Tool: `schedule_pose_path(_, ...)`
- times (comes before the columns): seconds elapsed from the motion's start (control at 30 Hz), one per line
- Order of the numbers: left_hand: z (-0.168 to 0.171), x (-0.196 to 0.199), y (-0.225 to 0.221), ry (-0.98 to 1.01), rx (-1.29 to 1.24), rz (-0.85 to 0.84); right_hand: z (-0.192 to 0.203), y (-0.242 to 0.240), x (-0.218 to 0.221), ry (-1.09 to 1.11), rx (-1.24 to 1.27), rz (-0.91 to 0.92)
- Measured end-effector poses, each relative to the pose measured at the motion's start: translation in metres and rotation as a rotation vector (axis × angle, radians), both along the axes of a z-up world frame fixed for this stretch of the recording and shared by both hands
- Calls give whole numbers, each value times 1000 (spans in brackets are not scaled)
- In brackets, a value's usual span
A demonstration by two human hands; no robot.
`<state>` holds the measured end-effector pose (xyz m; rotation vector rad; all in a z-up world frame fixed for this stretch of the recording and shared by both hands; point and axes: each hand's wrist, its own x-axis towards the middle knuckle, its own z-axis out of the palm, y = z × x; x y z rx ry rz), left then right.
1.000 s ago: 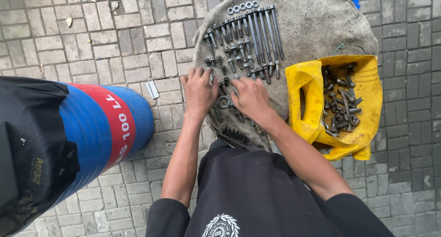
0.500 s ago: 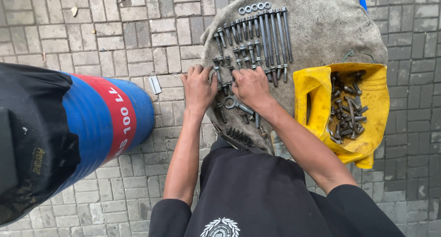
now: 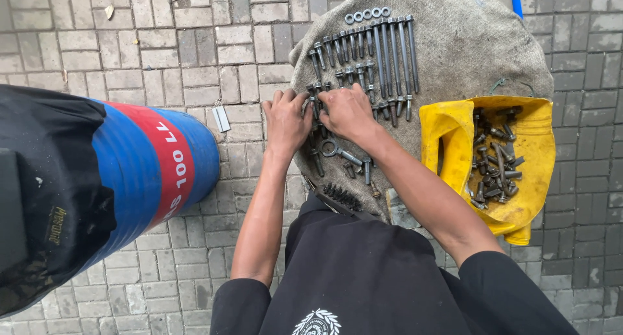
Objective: Organizing and aligning various bolts, nuts, and washers into neat rows on a cloth.
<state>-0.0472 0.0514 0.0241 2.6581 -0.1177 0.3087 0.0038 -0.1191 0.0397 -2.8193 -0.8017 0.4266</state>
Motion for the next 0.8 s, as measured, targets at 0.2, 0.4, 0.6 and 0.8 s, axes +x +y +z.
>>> schedule_pose_path(0.2, -7, 4, -2, 0, -6, -1, -5, 2, 0, 0, -47, 8)
schedule_pose_path(0.4, -7, 6, -3, 24, 2, -22, 26, -3, -4, 62, -36, -33)
schedule_pose_path(0.6, -19, 5, -4, 33, 4, -36, 76, -44, -15, 97, 32, -183)
schedule_pose_path(0.8, -10, 1, 1, 21, 44, -38, 84, -94, -31, 87, 214, -295)
